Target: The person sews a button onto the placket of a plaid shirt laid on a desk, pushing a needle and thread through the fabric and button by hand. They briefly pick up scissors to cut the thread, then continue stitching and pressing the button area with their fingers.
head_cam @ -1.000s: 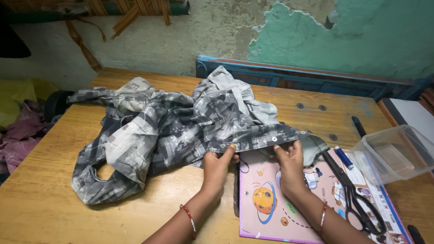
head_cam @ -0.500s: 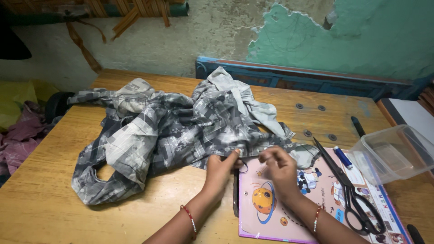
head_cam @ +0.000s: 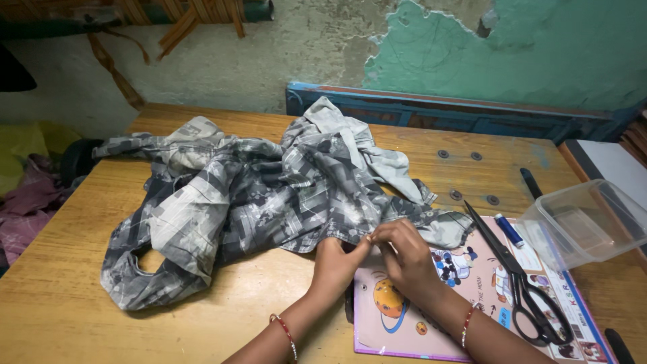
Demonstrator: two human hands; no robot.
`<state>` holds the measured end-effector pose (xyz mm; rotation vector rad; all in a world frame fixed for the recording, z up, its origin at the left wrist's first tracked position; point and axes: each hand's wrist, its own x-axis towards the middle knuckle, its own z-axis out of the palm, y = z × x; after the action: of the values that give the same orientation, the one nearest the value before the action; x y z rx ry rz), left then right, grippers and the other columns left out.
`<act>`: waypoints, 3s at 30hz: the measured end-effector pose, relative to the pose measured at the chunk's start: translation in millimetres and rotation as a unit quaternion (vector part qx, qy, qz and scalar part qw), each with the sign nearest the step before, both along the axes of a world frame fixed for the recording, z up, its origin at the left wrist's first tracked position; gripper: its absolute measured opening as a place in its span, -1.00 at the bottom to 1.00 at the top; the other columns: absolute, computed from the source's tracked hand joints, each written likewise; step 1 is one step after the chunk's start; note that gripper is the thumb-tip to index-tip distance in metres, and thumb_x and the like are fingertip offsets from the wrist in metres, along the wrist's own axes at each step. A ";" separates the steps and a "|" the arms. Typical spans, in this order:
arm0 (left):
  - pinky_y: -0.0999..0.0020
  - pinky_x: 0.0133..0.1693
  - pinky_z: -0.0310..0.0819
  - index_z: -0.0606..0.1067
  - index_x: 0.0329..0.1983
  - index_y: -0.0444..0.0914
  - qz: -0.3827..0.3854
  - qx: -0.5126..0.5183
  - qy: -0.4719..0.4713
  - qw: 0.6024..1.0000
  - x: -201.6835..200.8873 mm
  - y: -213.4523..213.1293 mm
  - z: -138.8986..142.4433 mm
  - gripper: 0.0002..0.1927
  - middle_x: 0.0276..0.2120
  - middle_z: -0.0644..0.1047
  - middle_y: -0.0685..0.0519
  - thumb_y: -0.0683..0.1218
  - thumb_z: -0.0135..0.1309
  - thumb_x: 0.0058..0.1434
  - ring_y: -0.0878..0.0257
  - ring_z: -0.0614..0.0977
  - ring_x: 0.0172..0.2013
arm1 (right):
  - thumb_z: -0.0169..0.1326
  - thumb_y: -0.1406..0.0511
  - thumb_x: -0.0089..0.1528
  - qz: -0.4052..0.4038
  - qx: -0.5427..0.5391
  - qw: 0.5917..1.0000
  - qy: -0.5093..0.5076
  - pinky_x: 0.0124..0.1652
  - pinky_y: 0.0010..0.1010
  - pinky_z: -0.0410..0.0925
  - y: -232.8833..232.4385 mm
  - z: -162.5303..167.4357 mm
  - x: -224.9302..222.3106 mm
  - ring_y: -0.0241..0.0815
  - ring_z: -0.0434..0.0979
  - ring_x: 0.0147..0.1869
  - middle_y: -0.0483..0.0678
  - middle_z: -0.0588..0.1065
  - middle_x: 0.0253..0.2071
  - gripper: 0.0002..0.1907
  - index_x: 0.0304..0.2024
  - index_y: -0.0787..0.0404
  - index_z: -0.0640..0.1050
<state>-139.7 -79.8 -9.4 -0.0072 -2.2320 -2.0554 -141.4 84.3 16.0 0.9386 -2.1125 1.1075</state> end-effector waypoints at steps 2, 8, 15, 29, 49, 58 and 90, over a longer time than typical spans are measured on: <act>0.45 -0.39 0.49 0.61 -0.33 -0.37 0.006 0.007 0.011 1.000 1.8 2.4 2.0 -0.77 -0.47 0.65 0.09 -0.07 0.24 0.16 0.46 0.59 -0.44 | 0.13 0.60 0.10 0.001 0.000 1.000 0.009 -0.08 -0.24 0.42 1.5 -0.7 -0.1 0.01 0.56 -0.07 0.01 0.51 -0.20 -0.76 -0.25 0.29 0.45; 0.30 -0.41 0.45 0.59 -0.37 -0.45 0.021 -0.039 -0.034 0.998 3.9 4.4 3.6 -0.69 -0.51 0.60 -0.02 -0.05 0.27 0.18 0.39 0.52 -0.47 | 0.09 0.63 0.08 0.012 -0.004 0.998 0.055 -0.11 -0.24 0.41 2.1 -5.4 0.8 0.04 0.53 -0.09 0.06 0.47 -0.19 -0.71 -0.22 0.29 0.40; 0.32 -0.44 0.46 0.61 -0.42 -0.41 0.031 -0.060 -0.015 0.998 -3.1 -1.8 2.4 -0.70 -0.56 0.63 0.02 -0.02 0.24 0.17 0.40 0.57 -0.52 | 0.00 0.57 0.23 0.055 -0.095 0.990 -0.092 0.06 -0.27 0.42 2.0 -18.4 4.6 0.01 0.56 0.06 0.07 0.49 -0.12 -0.79 -0.16 0.25 0.34; 0.38 -0.23 0.54 0.62 -0.20 -0.38 0.016 0.030 -0.003 0.999 -8.4 -12.0 5.3 -0.72 -0.31 0.69 0.04 -0.05 0.21 0.18 0.39 0.64 -0.32 | -0.08 0.43 0.48 0.178 -0.537 0.753 -0.337 -0.39 -0.44 0.30 41.2 -34.1 -47.1 -0.28 0.33 -0.42 -0.06 0.39 -0.31 -0.90 0.04 0.21 0.37; 0.43 -0.40 0.41 0.64 -0.35 -0.36 -0.002 0.092 -0.067 0.994 -8.9 -10.2 -4.4 -0.67 -0.46 0.61 0.15 0.05 0.19 0.24 0.46 0.51 -0.45 | 0.26 0.33 0.14 -0.144 0.028 0.988 -0.043 -0.29 -0.31 0.28 -4.7 1.5 -0.4 -0.19 0.43 -0.38 -0.12 0.47 -0.37 -0.88 -0.35 0.21 0.56; 0.43 -0.33 0.42 0.63 -0.27 -0.39 -0.018 0.150 -0.046 0.987 -12.6 -10.1 -9.9 -0.73 -0.37 0.63 0.09 -0.04 0.15 0.29 0.42 0.55 -0.38 | 0.08 0.42 0.31 -0.131 -0.211 0.956 -0.155 -0.16 -0.50 0.33 7.9 -16.6 -15.3 -0.33 0.38 -0.21 -0.08 0.35 -0.22 -0.92 -0.25 0.31 0.44; 0.46 -0.41 0.39 0.62 -0.37 -0.31 -0.024 0.182 -0.087 0.979 -7.8 -7.4 -4.2 -0.76 -0.44 0.62 0.13 -0.03 0.17 0.25 0.45 0.52 -0.46 | 0.24 0.33 0.15 -0.131 -0.008 0.988 -0.081 -0.17 -0.34 0.19 1.6 -2.4 -1.3 -0.23 0.36 -0.32 -0.14 0.40 -0.40 -0.88 -0.40 0.17 0.53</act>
<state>-147.5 -87.2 -13.6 0.1557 -1.9204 -2.5485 -142.7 85.9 13.6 0.5572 -2.2756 1.0916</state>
